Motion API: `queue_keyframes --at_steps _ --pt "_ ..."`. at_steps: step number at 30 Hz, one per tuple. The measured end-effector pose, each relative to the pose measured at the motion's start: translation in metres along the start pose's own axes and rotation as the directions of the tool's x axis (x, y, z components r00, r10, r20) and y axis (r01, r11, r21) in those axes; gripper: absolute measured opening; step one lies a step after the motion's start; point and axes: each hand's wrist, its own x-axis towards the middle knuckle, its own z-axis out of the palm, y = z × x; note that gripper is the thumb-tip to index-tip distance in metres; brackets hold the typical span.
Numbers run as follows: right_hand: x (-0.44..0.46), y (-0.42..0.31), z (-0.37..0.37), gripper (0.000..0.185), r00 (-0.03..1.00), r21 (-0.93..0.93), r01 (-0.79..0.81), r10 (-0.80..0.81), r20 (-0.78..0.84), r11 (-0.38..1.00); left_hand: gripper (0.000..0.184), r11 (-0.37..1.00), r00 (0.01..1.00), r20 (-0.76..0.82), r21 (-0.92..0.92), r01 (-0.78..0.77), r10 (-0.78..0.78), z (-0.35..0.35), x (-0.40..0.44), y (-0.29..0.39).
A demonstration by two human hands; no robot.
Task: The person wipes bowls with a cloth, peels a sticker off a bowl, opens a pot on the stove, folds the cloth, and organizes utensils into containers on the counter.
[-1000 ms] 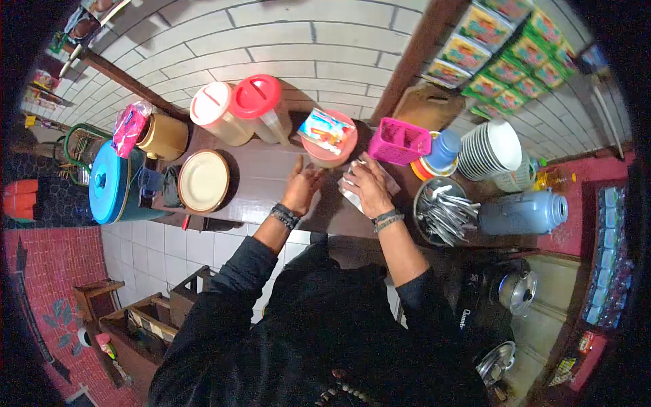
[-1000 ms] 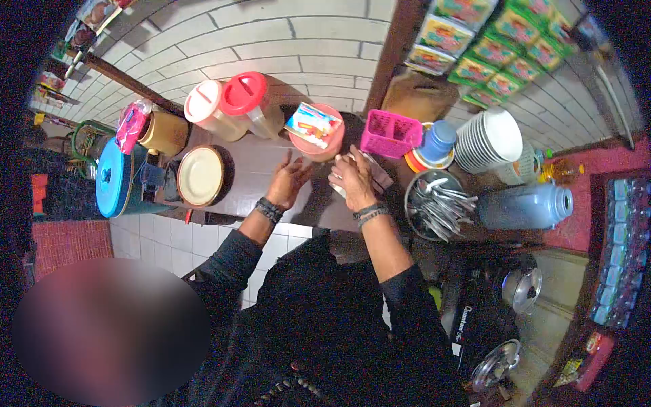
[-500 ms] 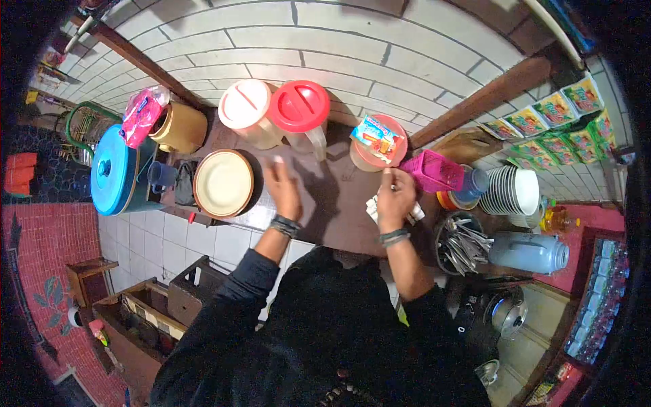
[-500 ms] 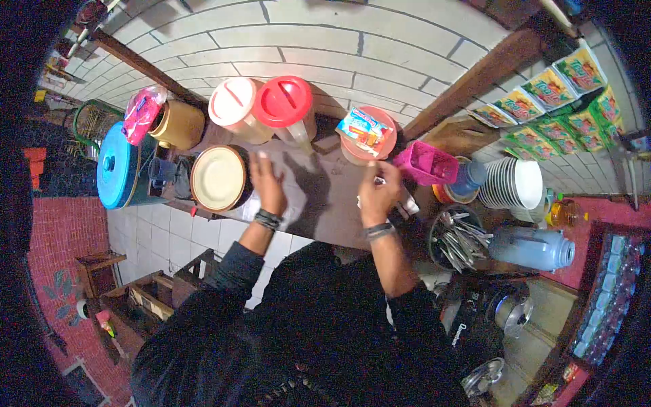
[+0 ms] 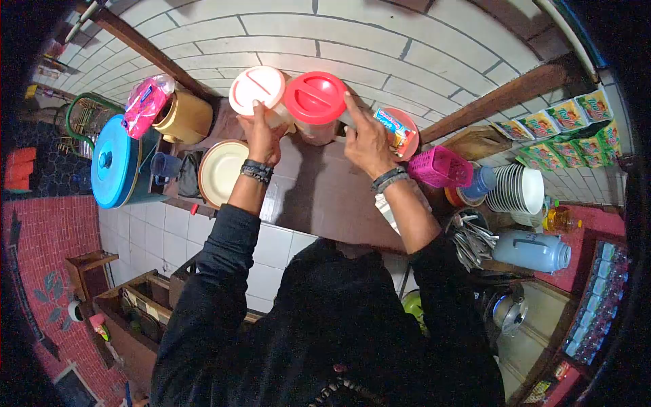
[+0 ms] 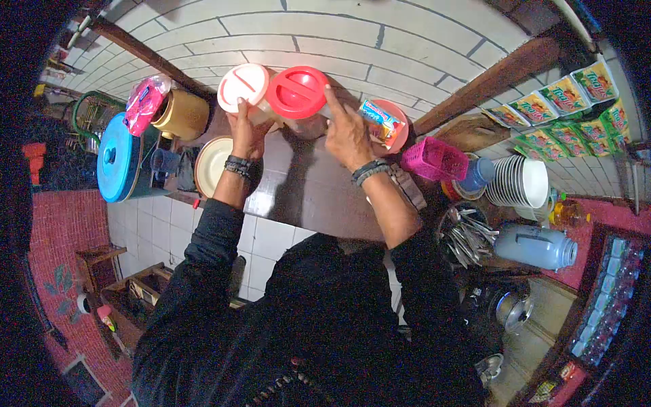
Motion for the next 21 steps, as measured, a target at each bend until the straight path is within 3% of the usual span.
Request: queue_keyframes --at_steps 1,2,3,5,6,8,9,11,13,14,15,16,17,19,20,21 --pt "0.002 0.004 0.000 0.085 0.999 -0.006 0.040 -0.040 -0.029 0.999 0.077 1.000 1.000 -0.002 0.001 0.002 -0.002 0.000 0.000 0.001" --pt "0.003 0.002 0.001 0.085 0.978 0.022 0.184 -0.181 -0.107 0.983 0.082 0.999 0.999 0.033 -0.013 0.029 -0.029 -0.001 0.001 0.001" --pt "0.001 0.001 0.000 0.085 0.978 0.025 0.182 -0.178 -0.108 0.983 0.088 0.998 0.996 0.068 -0.025 0.054 -0.053 -0.003 0.001 0.001" --pt "-0.006 -0.007 0.000 0.078 0.998 0.059 -0.056 0.057 -0.013 0.997 0.096 0.992 0.992 0.034 0.043 0.118 -0.119 -0.013 -0.001 0.003" --pt "-0.013 -0.010 0.001 0.078 0.998 0.065 -0.058 0.059 -0.009 0.996 0.104 0.977 0.982 0.000 0.102 0.188 -0.189 -0.018 -0.004 0.002" --pt "-0.037 -0.014 -0.004 0.067 0.959 0.038 0.094 -0.080 -0.272 0.995 0.107 0.981 0.992 -0.013 0.149 0.125 -0.124 -0.038 -0.021 -0.004" --pt "-0.055 -0.012 -0.008 0.067 0.960 0.031 0.082 -0.070 -0.270 0.996 0.111 0.980 0.998 -0.022 0.190 0.054 -0.051 -0.048 -0.033 -0.005" --pt "-0.101 0.002 -0.016 0.057 0.968 -0.131 0.054 -0.084 -0.236 0.990 0.084 0.918 1.000 0.028 0.396 -0.018 0.008 -0.076 -0.057 -0.011" --pt "-0.155 0.029 -0.012 0.056 0.976 -0.165 -0.214 0.206 -0.065 0.963 0.073 0.621 0.941 0.188 0.712 -0.328 0.282 -0.110 -0.079 -0.023" --pt "-0.177 0.042 -0.012 0.056 0.975 -0.165 -0.221 0.212 -0.066 0.961 0.070 0.475 0.913 0.267 0.788 -0.390 0.308 -0.123 -0.088 -0.025" --pt "-0.196 0.054 -0.011 0.056 0.968 -0.333 -0.249 0.240 -0.067 0.910 0.067 0.311 0.881 0.347 0.840 -0.445 0.321 -0.136 -0.095 -0.025" --pt "-0.211 0.062 -0.010 0.057 0.962 -0.485 -0.263 0.264 -0.068 0.834 0.069 0.195 0.872 0.413 0.862 -0.467 0.262 -0.151 -0.097 -0.029" --pt "-0.221 0.067 -0.010 0.061 0.905 -0.497 -0.382 0.424 -0.030 0.779 0.070 0.037 0.875 0.439 0.890 -0.455 0.202 -0.165 -0.098 -0.036" --pt "-0.243 0.093 -0.002 0.063 0.924 -0.485 -0.352 0.380 -0.043 0.801 0.070 -0.118 0.892 0.447 0.891 -0.438 0.062 -0.177 -0.098 -0.039" --pt "-0.245 0.094 -0.004 0.061 0.933 -0.493 -0.324 0.359 -0.026 0.807 0.064 -0.163 0.912 0.406 0.898 -0.409 -0.053 -0.166 -0.103 -0.026" --pt "-0.247 0.096 -0.003 0.061 0.932 -0.496 -0.327 0.361 -0.029 0.804 0.064 -0.159 0.911 0.409 0.897 -0.413 -0.055 -0.174 -0.099 -0.032"
